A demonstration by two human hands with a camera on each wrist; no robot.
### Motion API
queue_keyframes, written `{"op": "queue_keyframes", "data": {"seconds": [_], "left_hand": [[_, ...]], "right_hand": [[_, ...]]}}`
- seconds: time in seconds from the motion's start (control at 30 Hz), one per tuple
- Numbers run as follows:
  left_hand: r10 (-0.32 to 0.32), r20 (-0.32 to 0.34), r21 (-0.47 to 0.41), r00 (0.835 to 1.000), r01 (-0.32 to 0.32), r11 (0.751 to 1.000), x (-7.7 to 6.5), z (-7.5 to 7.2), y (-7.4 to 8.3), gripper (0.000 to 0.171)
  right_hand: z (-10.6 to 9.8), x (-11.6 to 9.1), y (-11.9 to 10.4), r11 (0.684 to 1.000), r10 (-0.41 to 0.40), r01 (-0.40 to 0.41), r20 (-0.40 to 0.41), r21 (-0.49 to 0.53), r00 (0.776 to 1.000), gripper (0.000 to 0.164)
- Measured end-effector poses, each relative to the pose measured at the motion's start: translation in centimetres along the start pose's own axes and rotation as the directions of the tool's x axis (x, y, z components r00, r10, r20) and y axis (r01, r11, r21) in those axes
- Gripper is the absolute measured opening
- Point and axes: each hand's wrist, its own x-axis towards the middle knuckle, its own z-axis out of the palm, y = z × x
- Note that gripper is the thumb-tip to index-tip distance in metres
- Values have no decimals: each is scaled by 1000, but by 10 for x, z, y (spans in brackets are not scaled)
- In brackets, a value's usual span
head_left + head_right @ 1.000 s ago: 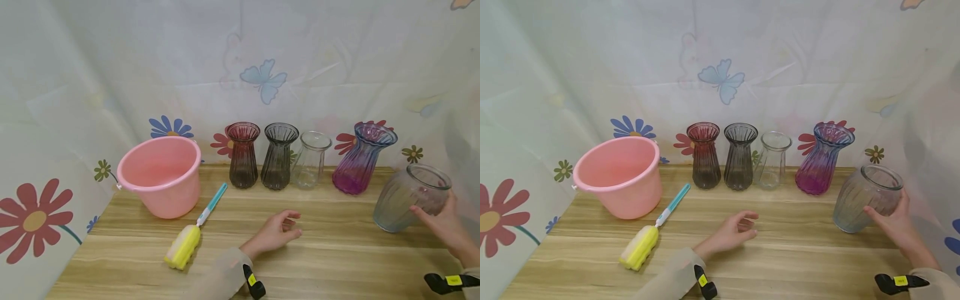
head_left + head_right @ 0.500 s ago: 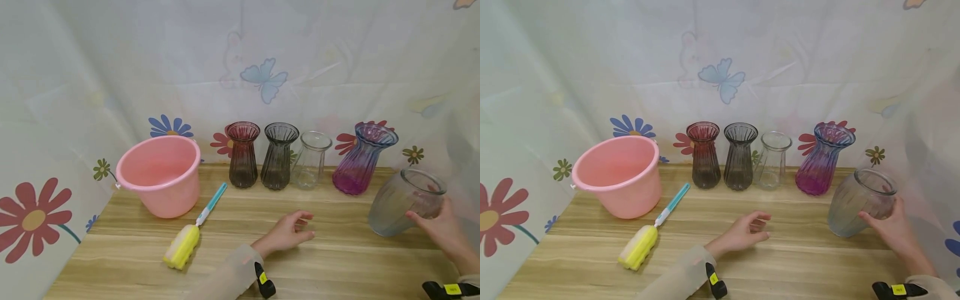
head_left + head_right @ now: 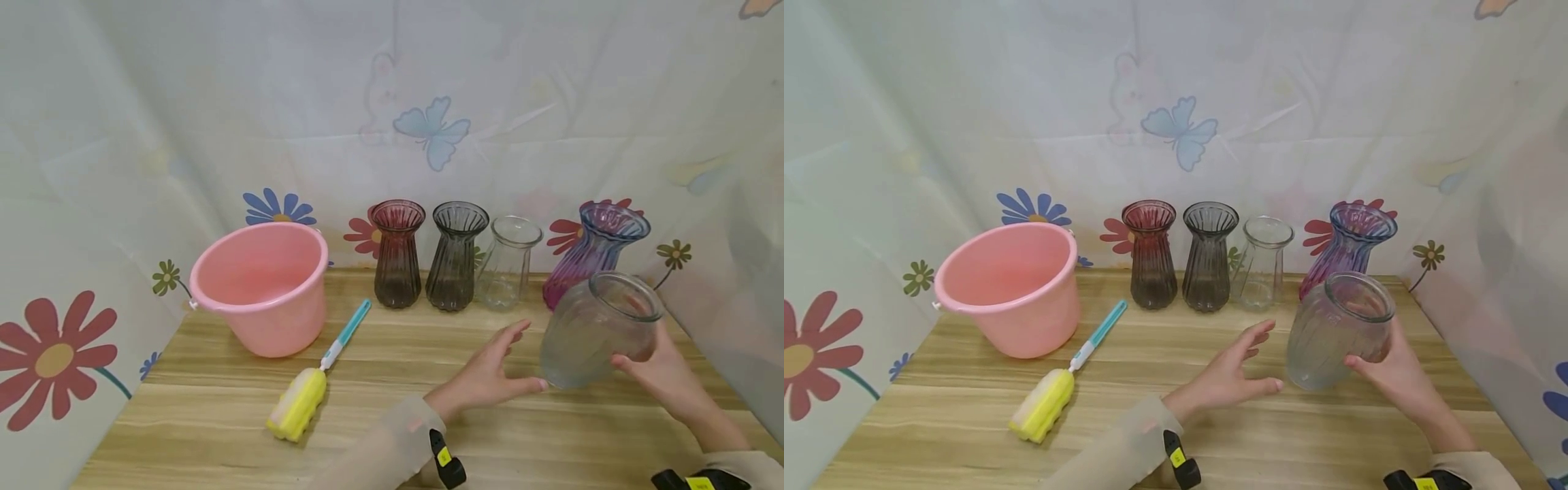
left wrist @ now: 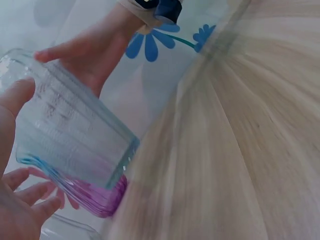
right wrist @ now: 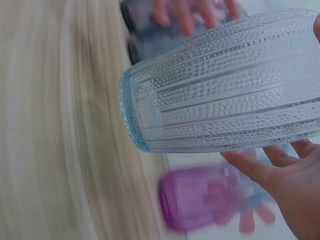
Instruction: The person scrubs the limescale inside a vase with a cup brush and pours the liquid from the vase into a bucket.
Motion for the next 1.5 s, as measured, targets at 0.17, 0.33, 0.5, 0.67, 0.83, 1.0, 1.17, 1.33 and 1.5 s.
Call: {"op": "queue_keyframes", "data": {"seconds": [0.17,0.33,0.5,0.67,0.83,1.0,1.17,1.33,1.5], "left_hand": [[14,-69,-31,998,-16,999,-3,-3,11,96],[-10,-195,-76,981,-5,997,-12,-14,7,94],[-26,-279,-83,960,2,997,-26,-32,-3,91],[-62,-295,-88,953,38,995,-42,-53,-13,90],[-128,-310,-114,942,96,989,-59,-71,-19,91],[-174,-311,-152,934,132,980,-77,-91,-8,90],[-202,-306,-132,930,169,977,-88,-106,1,88],[-233,-302,-139,924,199,970,-93,-114,-1,87],[-238,-300,-155,924,200,968,-98,-118,-5,88]], "right_hand": [[30,6,-21,969,-94,70,93,237,991,87],[59,18,-31,923,-196,144,114,357,974,88],[84,32,-34,897,-265,187,150,400,952,94],[109,42,-41,921,-235,160,178,356,956,96],[132,49,-50,952,-185,125,198,281,963,95],[154,56,-55,954,-161,90,237,285,958,95],[170,60,-56,947,-159,73,258,313,953,92],[179,63,-57,954,-137,52,273,295,952,92],[185,65,-61,956,-144,59,287,286,947,93]]}}
